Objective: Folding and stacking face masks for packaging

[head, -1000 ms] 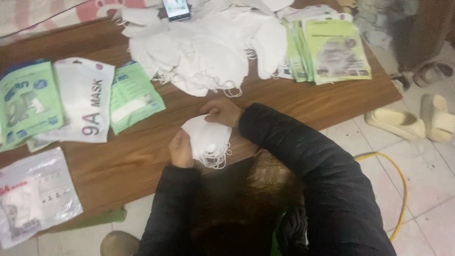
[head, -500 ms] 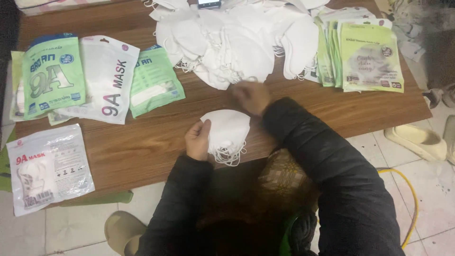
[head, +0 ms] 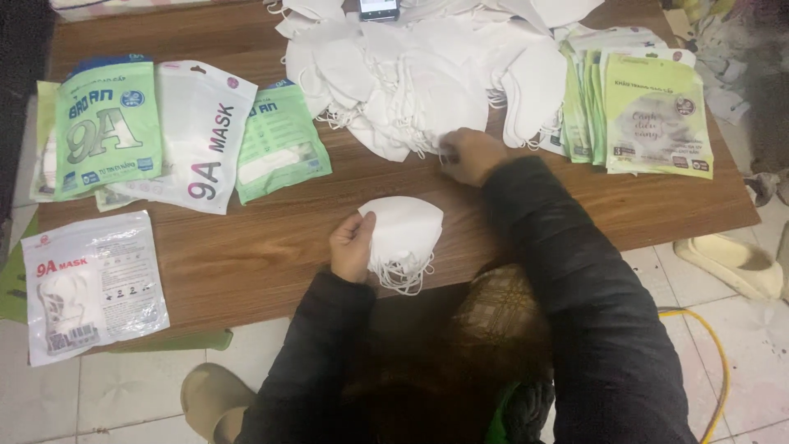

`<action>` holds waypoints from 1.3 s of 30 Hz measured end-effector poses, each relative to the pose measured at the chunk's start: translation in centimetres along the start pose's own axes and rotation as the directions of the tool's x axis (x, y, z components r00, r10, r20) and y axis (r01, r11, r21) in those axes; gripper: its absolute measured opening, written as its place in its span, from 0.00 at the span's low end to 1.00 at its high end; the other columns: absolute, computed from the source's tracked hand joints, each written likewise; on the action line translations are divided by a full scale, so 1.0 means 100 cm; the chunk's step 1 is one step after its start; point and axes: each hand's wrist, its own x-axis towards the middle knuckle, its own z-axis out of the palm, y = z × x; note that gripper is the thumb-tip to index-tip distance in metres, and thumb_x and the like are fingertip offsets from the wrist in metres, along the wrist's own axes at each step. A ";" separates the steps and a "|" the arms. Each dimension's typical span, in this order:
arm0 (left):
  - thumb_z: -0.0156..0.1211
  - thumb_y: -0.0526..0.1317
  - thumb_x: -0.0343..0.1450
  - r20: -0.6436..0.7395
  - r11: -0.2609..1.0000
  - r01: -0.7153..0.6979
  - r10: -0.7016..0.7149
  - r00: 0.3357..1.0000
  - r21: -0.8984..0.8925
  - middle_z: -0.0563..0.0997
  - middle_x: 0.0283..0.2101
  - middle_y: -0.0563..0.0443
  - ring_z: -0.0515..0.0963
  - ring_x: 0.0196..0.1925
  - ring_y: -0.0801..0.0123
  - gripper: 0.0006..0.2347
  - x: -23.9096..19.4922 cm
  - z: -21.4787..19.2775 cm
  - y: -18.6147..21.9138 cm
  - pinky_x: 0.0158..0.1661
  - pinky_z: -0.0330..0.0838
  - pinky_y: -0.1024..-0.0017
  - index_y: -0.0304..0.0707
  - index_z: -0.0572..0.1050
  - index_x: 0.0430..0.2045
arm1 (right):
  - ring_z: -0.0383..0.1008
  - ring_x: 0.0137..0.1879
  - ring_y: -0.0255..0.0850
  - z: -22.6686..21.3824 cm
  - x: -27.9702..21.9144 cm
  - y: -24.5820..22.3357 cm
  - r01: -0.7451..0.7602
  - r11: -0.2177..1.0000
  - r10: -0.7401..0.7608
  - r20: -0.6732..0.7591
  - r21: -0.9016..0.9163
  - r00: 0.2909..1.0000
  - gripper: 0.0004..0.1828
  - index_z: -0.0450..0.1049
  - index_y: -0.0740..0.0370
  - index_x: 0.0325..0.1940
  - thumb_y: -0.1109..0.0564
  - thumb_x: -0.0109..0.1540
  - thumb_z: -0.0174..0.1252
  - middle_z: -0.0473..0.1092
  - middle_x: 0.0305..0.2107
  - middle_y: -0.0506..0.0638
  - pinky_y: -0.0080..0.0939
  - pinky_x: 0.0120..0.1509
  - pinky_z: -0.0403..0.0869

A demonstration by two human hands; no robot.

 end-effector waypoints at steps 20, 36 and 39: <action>0.68 0.37 0.72 0.003 0.996 0.026 -0.026 1.000 0.089 0.84 0.28 0.44 0.80 0.29 0.72 0.05 0.009 -0.007 -0.011 0.29 0.80 0.73 0.34 0.84 0.36 | 0.65 0.69 0.58 -0.025 0.093 0.031 -0.093 0.940 0.089 0.026 0.328 0.996 0.59 0.57 0.50 0.76 0.41 0.46 0.78 0.66 0.62 0.60 0.54 0.76 0.62; 0.69 0.38 0.71 0.007 0.999 0.014 -0.014 1.000 0.031 0.83 0.26 0.43 0.80 0.25 0.71 0.06 0.007 -0.004 -0.011 0.25 0.80 0.73 0.35 0.84 0.36 | 0.71 0.64 0.57 -0.019 0.038 0.043 -0.066 0.997 0.058 0.177 0.038 0.982 0.58 0.60 0.52 0.74 0.42 0.44 0.79 0.70 0.59 0.60 0.59 0.67 0.71; 0.69 0.37 0.71 0.004 1.000 -0.005 0.005 1.000 0.023 0.83 0.25 0.42 0.80 0.24 0.70 0.06 0.011 -0.003 -0.015 0.24 0.79 0.74 0.33 0.83 0.35 | 0.68 0.65 0.63 -0.024 0.017 0.045 -0.185 0.974 0.196 0.073 -0.134 0.978 0.65 0.52 0.47 0.78 0.35 0.44 0.77 0.62 0.63 0.59 0.67 0.63 0.72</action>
